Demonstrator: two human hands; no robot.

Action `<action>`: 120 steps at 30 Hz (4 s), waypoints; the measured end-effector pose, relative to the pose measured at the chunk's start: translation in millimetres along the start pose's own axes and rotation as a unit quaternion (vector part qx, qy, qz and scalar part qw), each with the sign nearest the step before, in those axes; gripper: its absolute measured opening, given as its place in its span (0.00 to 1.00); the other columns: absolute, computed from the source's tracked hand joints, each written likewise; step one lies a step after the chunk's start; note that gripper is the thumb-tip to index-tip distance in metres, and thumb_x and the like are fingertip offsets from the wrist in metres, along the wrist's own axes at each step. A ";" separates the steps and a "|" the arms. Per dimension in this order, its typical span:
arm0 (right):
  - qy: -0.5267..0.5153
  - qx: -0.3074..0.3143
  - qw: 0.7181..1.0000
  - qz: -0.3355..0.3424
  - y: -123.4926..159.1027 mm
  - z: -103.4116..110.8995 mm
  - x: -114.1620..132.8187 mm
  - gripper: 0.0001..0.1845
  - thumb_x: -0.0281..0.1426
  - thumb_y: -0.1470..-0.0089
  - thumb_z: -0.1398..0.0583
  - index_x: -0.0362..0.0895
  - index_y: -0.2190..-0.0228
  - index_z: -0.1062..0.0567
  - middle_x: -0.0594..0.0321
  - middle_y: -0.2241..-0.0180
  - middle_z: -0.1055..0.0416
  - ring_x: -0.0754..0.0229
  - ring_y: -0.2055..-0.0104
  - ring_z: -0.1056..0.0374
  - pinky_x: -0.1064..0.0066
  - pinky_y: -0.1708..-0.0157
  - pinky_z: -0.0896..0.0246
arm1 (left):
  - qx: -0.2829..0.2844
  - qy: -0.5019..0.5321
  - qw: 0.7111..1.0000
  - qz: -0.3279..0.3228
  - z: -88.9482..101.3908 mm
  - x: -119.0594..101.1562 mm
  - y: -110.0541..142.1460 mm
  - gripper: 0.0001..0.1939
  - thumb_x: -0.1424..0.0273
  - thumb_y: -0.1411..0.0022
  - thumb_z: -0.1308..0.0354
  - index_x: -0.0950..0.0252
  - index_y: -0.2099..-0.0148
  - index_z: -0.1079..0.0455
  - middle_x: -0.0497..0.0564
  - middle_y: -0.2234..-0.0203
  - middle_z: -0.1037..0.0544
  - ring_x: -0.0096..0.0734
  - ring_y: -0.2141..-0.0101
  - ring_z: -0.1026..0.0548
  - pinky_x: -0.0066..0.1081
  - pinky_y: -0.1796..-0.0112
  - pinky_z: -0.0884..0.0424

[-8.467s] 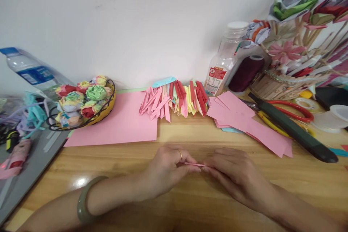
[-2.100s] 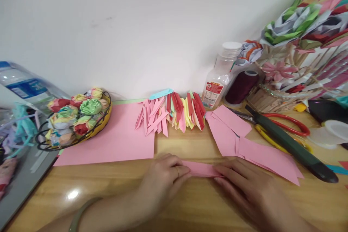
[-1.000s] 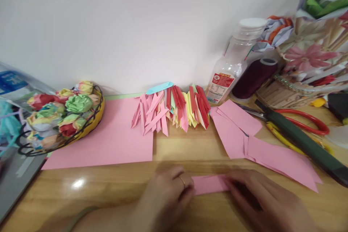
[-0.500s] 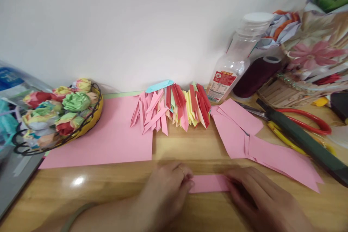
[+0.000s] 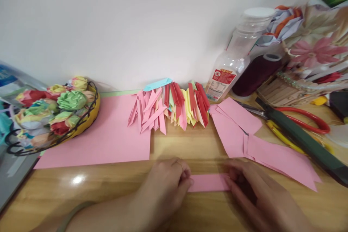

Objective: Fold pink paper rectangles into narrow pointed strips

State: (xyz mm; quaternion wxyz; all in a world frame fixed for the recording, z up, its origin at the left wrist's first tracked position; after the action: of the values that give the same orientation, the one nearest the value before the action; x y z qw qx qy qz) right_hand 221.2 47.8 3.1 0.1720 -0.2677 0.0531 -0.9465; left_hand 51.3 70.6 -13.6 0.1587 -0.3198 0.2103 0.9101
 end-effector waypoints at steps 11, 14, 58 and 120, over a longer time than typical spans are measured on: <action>0.022 -0.023 0.999 0.029 -1.0 0.2 1.5 0.13 0.28 0.46 0.47 0.44 0.57 0.35 0.64 0.73 0.30 0.62 0.73 0.31 0.74 0.75 0.35 | -0.009 -0.094 0.996 -0.002 1.3 0.1 1.6 0.01 0.75 0.44 0.44 0.65 0.69 0.31 0.44 0.80 0.29 0.27 0.79 0.31 0.25 0.76 0.40; 0.035 -0.025 0.999 0.032 -0.4 0.1 2.3 0.13 0.29 0.46 0.47 0.44 0.57 0.35 0.64 0.72 0.30 0.62 0.73 0.31 0.74 0.75 0.35 | 0.013 -0.135 0.991 0.024 -0.5 1.3 0.5 0.00 0.74 0.44 0.43 0.64 0.68 0.32 0.43 0.80 0.29 0.27 0.79 0.31 0.25 0.77 0.41; 0.293 -0.022 0.920 0.260 12.7 1.7 40.8 0.20 0.24 0.39 0.56 0.40 0.52 0.30 0.54 0.49 0.33 0.54 0.50 0.33 0.60 0.57 0.35 | -0.098 -0.420 0.837 -0.336 -6.7 -36.4 23.6 0.19 0.72 0.31 0.63 0.66 0.42 0.41 0.51 0.43 0.36 0.41 0.39 0.52 0.61 0.45 0.74; 0.073 -0.044 0.966 0.242 0.0 1.8 43.3 0.07 0.31 0.44 0.42 0.44 0.63 0.27 0.58 0.62 0.28 0.56 0.58 0.34 0.61 0.60 0.37 | -0.119 -0.407 0.854 -0.300 33.5 -50.7 48.5 0.02 0.74 0.42 0.43 0.66 0.65 0.30 0.48 0.75 0.25 0.33 0.75 0.29 0.30 0.77 0.32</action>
State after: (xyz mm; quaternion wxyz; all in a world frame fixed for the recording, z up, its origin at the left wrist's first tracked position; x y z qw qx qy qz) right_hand 187.6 32.5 25.8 0.3800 -0.1847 0.1706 -0.8902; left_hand 51.2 37.2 56.7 0.4563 0.0150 -0.0893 0.8852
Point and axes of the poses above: each hand's wrist, its own y-axis away from the middle knuckle, its own z-axis out of the back of the hand, x = y × z, the point moved 7 cm from there along -y, towards the middle knuckle
